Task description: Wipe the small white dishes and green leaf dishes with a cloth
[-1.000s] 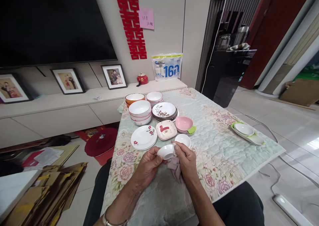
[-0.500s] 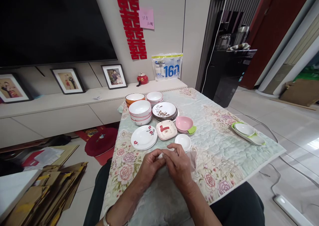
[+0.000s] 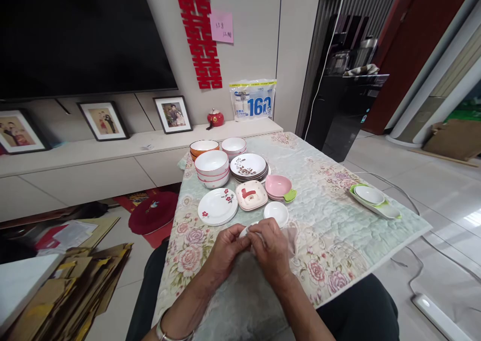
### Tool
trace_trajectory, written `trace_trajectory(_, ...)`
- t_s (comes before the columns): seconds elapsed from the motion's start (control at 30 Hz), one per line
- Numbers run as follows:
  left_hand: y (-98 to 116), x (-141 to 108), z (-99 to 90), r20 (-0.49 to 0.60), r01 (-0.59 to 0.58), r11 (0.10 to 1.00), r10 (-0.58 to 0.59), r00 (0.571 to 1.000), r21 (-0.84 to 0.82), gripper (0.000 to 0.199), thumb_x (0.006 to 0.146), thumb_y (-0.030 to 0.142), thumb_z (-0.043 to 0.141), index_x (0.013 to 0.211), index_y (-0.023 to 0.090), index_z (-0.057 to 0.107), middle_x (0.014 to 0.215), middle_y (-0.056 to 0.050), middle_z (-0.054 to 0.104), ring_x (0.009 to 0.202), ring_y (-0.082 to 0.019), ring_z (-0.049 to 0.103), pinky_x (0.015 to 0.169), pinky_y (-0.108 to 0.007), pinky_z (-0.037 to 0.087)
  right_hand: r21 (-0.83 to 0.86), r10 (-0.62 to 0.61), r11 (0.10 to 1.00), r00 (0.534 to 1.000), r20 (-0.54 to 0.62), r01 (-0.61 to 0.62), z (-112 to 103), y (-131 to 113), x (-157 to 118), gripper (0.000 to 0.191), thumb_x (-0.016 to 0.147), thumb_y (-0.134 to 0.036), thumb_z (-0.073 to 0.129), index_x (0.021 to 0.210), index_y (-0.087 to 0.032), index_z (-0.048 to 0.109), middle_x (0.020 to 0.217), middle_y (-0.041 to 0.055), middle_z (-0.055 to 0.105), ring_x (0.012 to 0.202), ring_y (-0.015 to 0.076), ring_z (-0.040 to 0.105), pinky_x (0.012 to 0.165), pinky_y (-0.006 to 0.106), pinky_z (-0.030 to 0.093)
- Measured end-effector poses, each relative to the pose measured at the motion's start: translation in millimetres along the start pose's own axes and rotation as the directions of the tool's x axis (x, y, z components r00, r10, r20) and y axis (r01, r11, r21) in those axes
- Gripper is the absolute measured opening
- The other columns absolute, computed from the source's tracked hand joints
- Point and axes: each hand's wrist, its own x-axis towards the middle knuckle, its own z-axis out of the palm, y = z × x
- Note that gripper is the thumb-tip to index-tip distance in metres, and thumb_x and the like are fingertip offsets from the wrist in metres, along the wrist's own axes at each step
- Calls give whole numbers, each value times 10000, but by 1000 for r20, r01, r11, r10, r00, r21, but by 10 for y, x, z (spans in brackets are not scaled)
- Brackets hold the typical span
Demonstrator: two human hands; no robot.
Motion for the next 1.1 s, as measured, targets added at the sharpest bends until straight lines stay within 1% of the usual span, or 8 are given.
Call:
trace_trajectory(0.1,-12,-6,-16,26,-22,998,20,999,51,242,721,315,823,827,121,724,709,-9,671,671,-123,576,664,-238,443,18,19,1000,1000,10,-19,-14,-5,16,89,901,-221,625,852,-222,699,796,25,648,773,179,620,698,296,489)
trace_trajectory(0.3,-26,22,12,-55,-39,989,31,998,-143,327,630,358,876,799,126,720,770,-37,682,716,-160,601,688,-296,514,86,355,933,932,-71,-349,-39,120,7,167,878,-365,667,832,-206,650,740,0,656,660,171,601,611,283,470)
trace_trajectory(0.53,-25,8,-8,-23,-10,1000,10,1000,-6,275,693,340,844,794,121,711,685,-8,650,644,-120,571,632,-233,443,38,75,996,997,33,-76,7,13,3,116,895,-250,617,796,-229,674,777,25,637,756,185,607,692,305,476)
trace_trajectory(0.7,-19,10,4,-31,-32,990,28,999,-137,310,653,352,867,800,127,712,751,-24,665,700,-141,588,676,-266,491,126,231,966,972,-44,-224,-23,104,19,122,877,-328,662,832,-216,674,906,48,671,873,208,625,784,331,495)
trace_trajectory(0.8,2,6,22,-16,-14,980,11,1000,-201,327,621,343,889,782,127,705,764,-33,666,722,-149,595,686,-276,510,328,402,856,914,60,-398,-45,163,13,203,873,-394,664,837,-196,645,1013,71,693,843,203,640,733,318,516)
trace_trajectory(0.9,6,-4,21,4,3,985,-2,1000,-172,332,643,340,878,826,117,712,789,-44,676,738,-143,601,716,-268,506,421,493,755,858,142,-503,-54,176,0,258,852,-441,678,820,-194,613,849,37,686,654,163,597,594,282,498)
trace_trajectory(1.0,-26,-12,2,17,4,995,-2,1000,-99,314,694,338,841,879,122,708,808,-41,679,740,-139,606,733,-264,499,353,500,788,859,109,-504,-60,171,3,261,840,-447,686,805,-196,622,702,5,647,590,157,566,555,275,478)
trace_trajectory(1.1,-63,-10,-14,33,-11,1000,12,999,-23,284,751,359,788,902,137,697,807,-37,682,736,-154,618,724,-282,506,229,398,888,916,47,-398,-60,165,22,210,846,-399,684,790,-198,656,769,23,678,700,184,621,663,302,508)
